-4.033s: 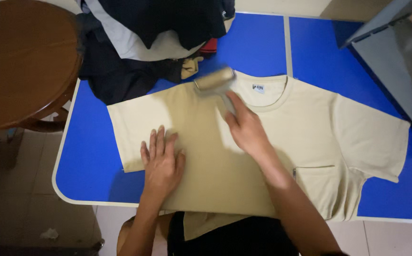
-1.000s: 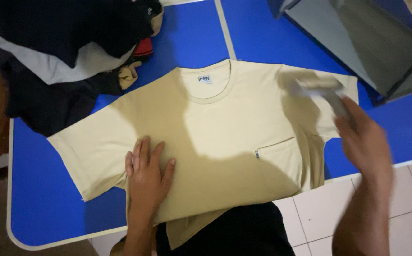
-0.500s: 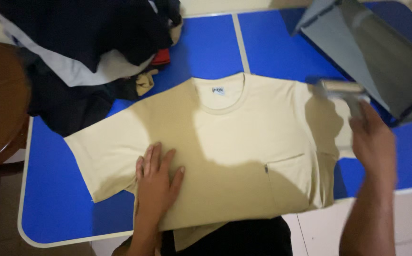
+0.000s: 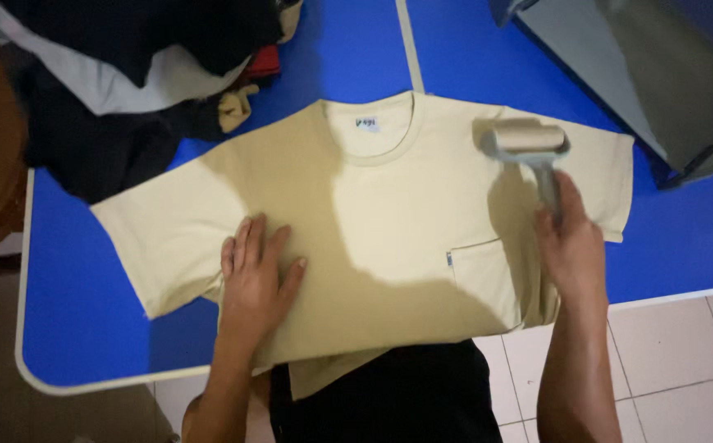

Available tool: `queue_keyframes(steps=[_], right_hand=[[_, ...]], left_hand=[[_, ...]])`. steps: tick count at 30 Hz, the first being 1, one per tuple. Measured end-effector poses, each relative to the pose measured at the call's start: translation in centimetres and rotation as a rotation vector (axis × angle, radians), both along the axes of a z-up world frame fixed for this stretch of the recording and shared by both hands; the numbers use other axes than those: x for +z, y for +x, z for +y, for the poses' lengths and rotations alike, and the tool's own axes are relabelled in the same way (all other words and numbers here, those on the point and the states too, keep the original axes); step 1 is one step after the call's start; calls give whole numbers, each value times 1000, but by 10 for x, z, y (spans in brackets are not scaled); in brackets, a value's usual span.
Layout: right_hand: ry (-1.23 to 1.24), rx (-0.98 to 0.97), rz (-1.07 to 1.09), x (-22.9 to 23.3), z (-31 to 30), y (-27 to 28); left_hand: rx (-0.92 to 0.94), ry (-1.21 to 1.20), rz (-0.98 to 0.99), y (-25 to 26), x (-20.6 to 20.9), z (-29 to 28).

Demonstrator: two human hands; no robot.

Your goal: The person lays a beige t-shirt flat on a blue table and uses a lint roller to roll over the entire surface of the shirt, including the sleeves and body, repeatedly to remove lint or debris.

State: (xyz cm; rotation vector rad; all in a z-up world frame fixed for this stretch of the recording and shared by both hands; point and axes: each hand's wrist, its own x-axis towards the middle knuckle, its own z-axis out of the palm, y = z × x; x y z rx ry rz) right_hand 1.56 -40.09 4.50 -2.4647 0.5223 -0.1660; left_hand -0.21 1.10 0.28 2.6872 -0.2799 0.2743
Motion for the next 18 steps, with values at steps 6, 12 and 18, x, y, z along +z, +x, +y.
queue_keyframes(steps=[6,12,18], right_hand=[[255,43,-123,-2,12,-19],[381,152,-195,-33,33,-35],[430,132,-196,-49,47,-36]], left_hand=[[108,-96,44,-6,5,28],[57,211,90,11,-5,25],[4,212,155,15,-3,22]])
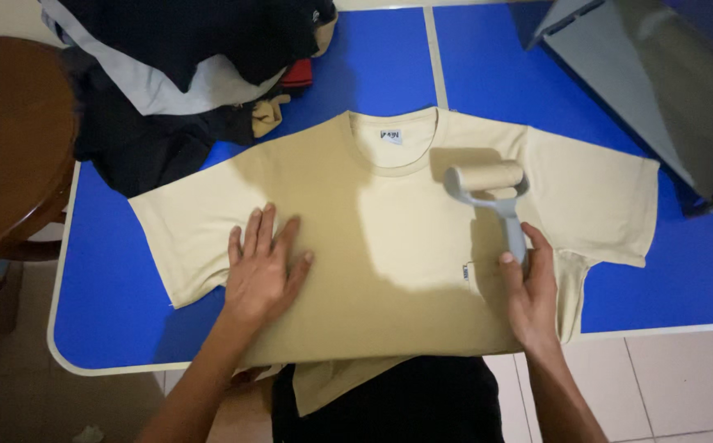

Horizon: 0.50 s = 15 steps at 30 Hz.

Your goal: The person lays a beige t-shirt flat on a blue table and uses a lint roller to roll over the entire surface of the shirt, including the sleeves and body, repeatedly to remove lint or debris.

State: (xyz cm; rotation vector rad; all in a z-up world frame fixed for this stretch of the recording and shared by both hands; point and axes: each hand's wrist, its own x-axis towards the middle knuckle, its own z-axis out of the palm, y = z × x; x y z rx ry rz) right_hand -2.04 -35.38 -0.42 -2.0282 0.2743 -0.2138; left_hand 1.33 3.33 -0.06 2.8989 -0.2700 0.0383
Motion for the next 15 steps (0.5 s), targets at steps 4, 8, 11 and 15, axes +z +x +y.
queue_keyframes(steps=[4,8,11,15], right_hand=[[61,21,-89,-7,-1,11],[56,16,24,-11,-7,19],[81,67,-64,-10,-7,30],[50,45,-34,-8,-6,52]], left_hand=[[-12,1,-26,14,2,8],[-13,-25,-27,28,1,10],[-42,-19,-54,43,0,12],[-60,-21,-98,73,-3,12]])
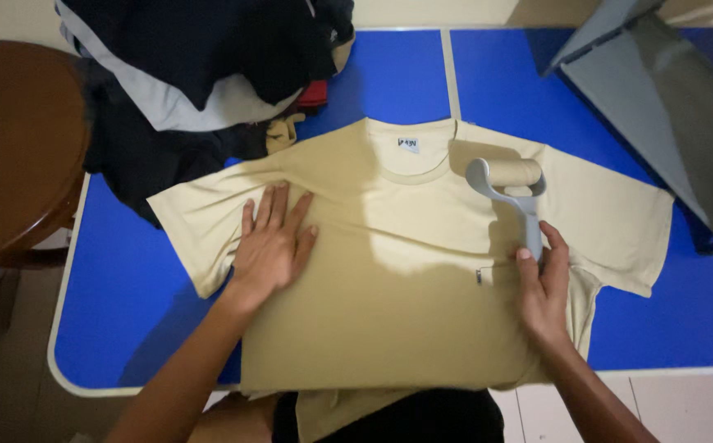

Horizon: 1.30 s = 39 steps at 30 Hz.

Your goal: The person lays a beige t-shirt flat on a blue table and uses a lint roller to roll over the entire surface of the shirt, including the sleeves and body, repeatedly to remove lint or debris.

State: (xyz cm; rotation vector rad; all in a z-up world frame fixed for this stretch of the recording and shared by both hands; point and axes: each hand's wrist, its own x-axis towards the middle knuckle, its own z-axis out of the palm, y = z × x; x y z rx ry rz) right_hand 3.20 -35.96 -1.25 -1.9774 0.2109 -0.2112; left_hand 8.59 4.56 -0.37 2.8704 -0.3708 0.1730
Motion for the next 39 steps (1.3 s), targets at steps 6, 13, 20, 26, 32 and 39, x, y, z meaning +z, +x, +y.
queue_keyframes(steps=[6,13,20,26,32,39], right_hand=[[-56,41,-104,-8,-1,58],[-133,22,-150,-17,4,137],[-197,29,-259,-6,11,210],[35,124,-298,12,20,160],[114,128,-191,-8,16,64],[243,-6,-124,-16,-29,28]], left_hand=[[-50,44,-105,59,-12,8],[20,36,-6,126,-17,15],[143,73,78,166,-8,19],[-41,-91,-318,116,-9,12],[-23,-30,-34,26,-16,-11],[-46,26,24,62,-6,-17]])
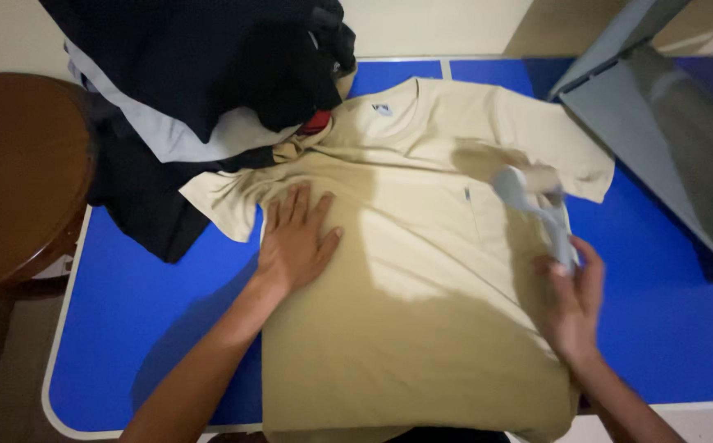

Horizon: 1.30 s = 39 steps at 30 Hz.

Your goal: The person lays a beige t-shirt flat on a blue table and uses a lint roller to roll over the entire surface of the shirt, including the sleeves and body, repeatedly to remove lint or debris.

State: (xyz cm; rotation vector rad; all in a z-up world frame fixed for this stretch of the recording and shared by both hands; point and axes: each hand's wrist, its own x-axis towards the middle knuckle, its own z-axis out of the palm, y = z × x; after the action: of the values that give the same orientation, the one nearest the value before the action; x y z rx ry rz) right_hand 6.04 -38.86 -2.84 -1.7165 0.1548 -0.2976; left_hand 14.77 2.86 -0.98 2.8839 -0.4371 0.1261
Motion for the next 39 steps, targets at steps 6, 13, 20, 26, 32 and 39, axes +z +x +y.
queue_keyframes(steps=[6,13,20,26,32,39], right_hand=[[-138,-17,-109,-10,-36,-13],[-156,21,-50,9,-23,-3],[-296,43,123,21,8,-2],[-299,87,61,9,-4,-6],[-254,63,58,14,-5,-3],[-309,94,-25,19,36,67]], left_hand=[[-55,-45,-24,16,-5,-2],[-17,-37,-9,7,-5,-4],[68,-24,57,-45,4,3],[93,-27,66,-62,14,7],[68,-111,3,-21,3,-9],[78,-59,-39,46,-20,-38]])
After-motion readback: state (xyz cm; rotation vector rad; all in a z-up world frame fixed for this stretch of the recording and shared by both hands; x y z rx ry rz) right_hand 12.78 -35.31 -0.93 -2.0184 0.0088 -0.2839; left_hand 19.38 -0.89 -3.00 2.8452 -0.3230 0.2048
